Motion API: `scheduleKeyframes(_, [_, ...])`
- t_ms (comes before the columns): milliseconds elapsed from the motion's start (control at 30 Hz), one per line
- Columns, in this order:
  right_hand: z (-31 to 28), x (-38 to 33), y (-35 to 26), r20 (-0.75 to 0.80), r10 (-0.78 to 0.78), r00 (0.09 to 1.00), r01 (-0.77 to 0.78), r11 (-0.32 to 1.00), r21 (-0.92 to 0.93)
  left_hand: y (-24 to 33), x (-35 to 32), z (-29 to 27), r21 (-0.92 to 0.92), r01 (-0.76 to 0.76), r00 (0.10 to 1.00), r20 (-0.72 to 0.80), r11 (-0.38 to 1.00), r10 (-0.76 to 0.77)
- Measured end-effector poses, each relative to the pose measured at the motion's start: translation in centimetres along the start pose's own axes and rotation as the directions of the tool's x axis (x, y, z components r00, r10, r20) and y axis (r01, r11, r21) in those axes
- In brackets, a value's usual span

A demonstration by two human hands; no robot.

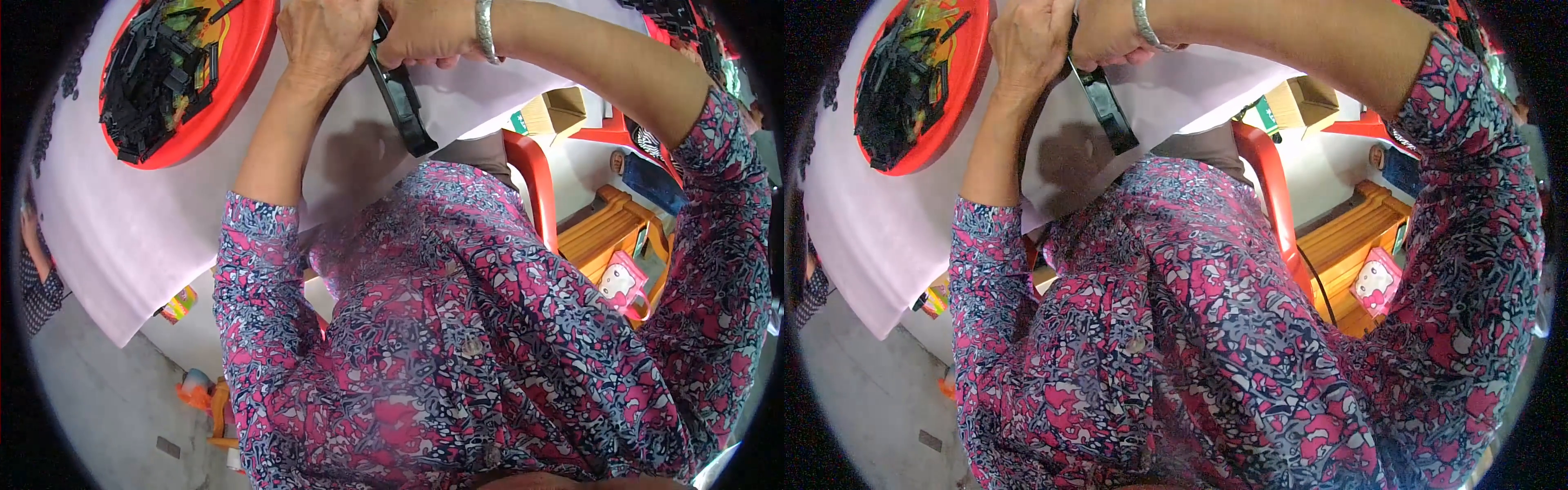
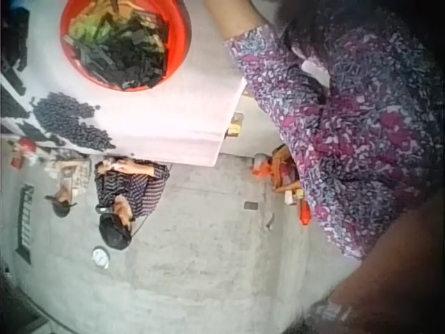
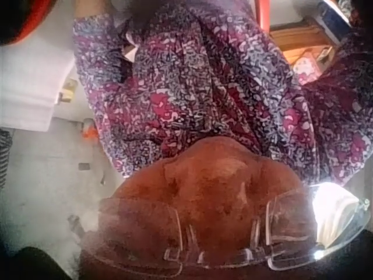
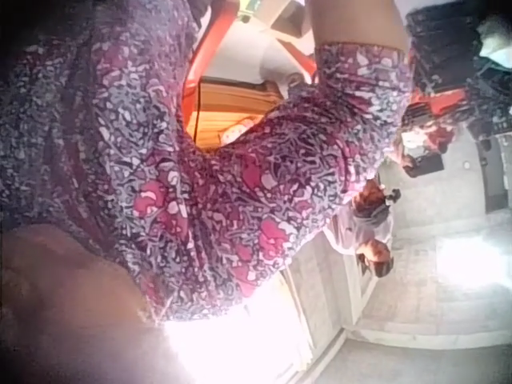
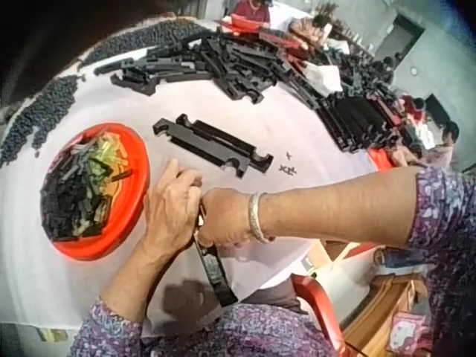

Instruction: The person assembles spirit levels by inserting bubble vials and small plastic components into black plastic casings by hand.

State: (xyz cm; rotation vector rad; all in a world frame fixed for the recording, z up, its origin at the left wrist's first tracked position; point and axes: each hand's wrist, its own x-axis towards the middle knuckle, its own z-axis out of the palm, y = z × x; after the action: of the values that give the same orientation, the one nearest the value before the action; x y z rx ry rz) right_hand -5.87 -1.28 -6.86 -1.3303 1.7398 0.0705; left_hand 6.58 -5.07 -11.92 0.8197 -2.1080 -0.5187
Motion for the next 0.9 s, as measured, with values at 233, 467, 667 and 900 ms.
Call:
scheduleKeyframes(233, [0.9, -1.2, 1.1, -0.181, -0.244, 0.953, 0.189, 0.942, -0.276, 0.9, -0.3, 0.5, 0.026, -0.062, 0.997, -0.032, 0.998, 0.063])
scheduleKeyframes(467, [-0.1, -2.7, 1.3, -0.101, -0.128, 0.987, 0.105, 0.974, -0.202, 1.4, -0.6, 1.3, 0.003, -0.081, 0.996, -0.021, 0.997, 0.081])
scheduleKeyframes(667, [-0.4, -1.9, 1.3, 0.103, -0.065, 0.993, 0.044, 0.979, 0.2, 0.7, -0.2, 0.3, -0.009, -0.044, 0.998, -0.033, 0.999, 0.044])
scheduleKeyframes(900, [0.8, -2.2, 3.5, 0.031, -0.206, 0.978, 0.164, 0.853, 0.495, -4.0, -1.1, 0.5, -0.258, -0.163, 0.983, -0.125, 0.952, 0.134])
